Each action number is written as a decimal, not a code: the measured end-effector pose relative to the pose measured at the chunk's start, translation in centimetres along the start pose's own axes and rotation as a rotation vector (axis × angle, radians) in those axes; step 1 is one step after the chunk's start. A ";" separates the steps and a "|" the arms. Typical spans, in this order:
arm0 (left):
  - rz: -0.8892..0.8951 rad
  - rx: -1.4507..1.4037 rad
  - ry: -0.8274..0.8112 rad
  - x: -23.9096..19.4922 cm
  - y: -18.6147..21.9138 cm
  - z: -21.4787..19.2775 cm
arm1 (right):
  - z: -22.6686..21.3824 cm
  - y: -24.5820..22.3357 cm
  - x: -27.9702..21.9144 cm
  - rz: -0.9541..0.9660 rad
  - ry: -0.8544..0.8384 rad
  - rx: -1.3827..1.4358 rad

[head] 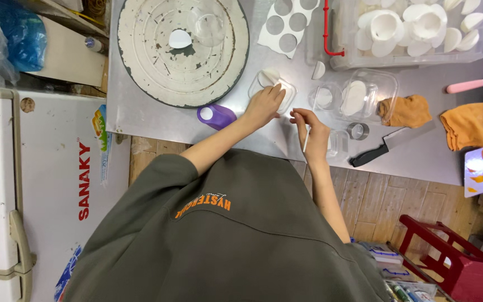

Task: The person shapes small white ceramic pieces using a thin white stick and a purple tool. They repeatedly smooth and refine the edges of each piece, placing them on a circular tray and into a clear plastic container.

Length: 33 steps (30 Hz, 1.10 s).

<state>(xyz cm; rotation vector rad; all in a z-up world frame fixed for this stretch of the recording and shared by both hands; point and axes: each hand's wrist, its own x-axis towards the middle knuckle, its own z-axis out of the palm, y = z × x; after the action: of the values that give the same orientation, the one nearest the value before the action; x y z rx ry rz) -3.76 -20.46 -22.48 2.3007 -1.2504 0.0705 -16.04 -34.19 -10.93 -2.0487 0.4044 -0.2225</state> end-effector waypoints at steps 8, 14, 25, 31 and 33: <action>0.057 0.141 0.050 0.1 -0.7 2.4 | -0.1 1.4 -1.2 0.088 0.049 0.043; 0.084 0.050 0.026 -0.5 -1.8 4.1 | 0.2 1.0 -0.8 0.084 0.016 0.022; 0.319 0.198 -0.078 -1.2 -2.1 4.3 | 0.2 0.2 0.4 0.044 0.002 0.038; 0.251 0.053 -0.088 0.0 -1.8 1.7 | 0.0 1.4 0.2 0.010 0.025 0.016; 0.155 -0.061 -0.014 1.2 -0.8 -1.0 | -0.4 2.2 0.2 0.008 0.098 0.062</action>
<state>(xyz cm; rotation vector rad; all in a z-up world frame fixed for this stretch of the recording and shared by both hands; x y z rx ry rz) -2.21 -20.58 -21.63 2.1532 -1.4169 0.0688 -16.37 -35.55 -12.66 -1.9804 0.4606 -0.3278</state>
